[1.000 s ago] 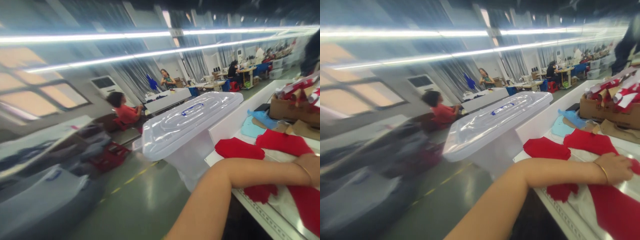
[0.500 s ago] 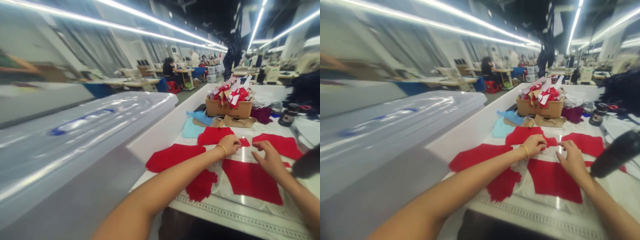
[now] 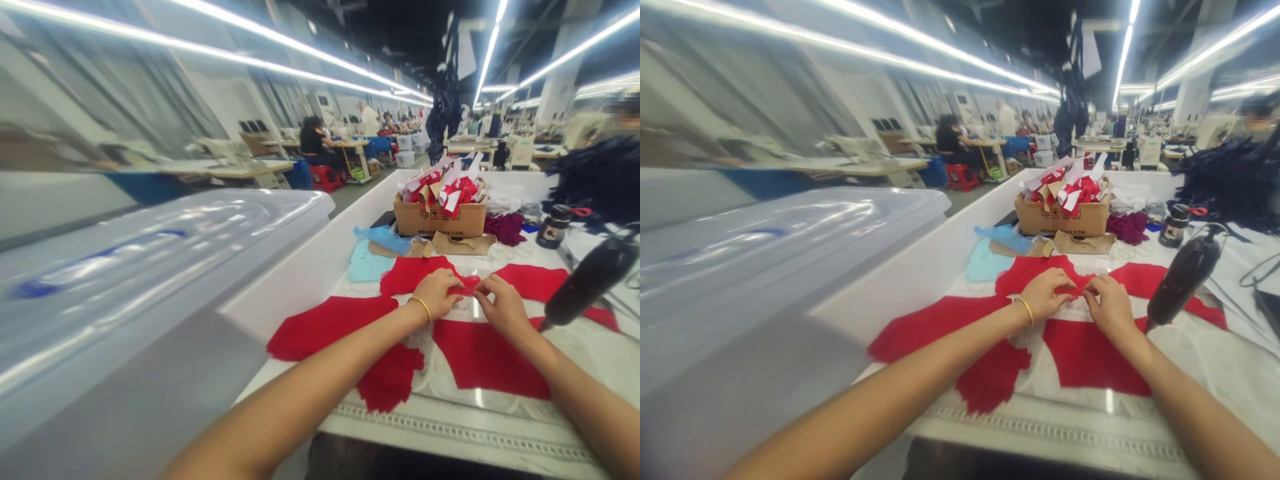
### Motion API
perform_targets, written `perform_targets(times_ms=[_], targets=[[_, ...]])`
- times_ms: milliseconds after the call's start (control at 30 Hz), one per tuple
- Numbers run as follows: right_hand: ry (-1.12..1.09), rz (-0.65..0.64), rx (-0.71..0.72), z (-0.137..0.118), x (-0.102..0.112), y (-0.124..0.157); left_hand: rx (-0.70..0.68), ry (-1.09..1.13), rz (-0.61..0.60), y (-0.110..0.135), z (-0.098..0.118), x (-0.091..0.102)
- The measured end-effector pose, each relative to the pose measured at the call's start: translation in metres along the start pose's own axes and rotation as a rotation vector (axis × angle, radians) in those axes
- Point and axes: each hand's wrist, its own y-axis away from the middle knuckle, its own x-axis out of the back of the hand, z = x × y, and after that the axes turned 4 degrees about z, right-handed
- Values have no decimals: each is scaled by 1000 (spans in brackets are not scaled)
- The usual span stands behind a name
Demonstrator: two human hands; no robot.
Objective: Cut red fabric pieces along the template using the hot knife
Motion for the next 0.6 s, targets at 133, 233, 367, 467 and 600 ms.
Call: perform_targets(times_ms=[133, 233, 367, 467, 600], targets=[[-56, 120, -13, -6, 9, 2, 49, -125, 11, 2, -15, 9], [-84, 197, -29, -11, 21, 3, 96, -202, 11, 3, -28, 14], [-102, 265, -43, -18, 42, 8, 136, -243, 24, 8, -41, 23], [-84, 325, -55, -19, 60, 16, 138, -216, 31, 14, -45, 33], [38, 392, 9, -17, 83, 36, 92, -110, 14, 35, -33, 51]])
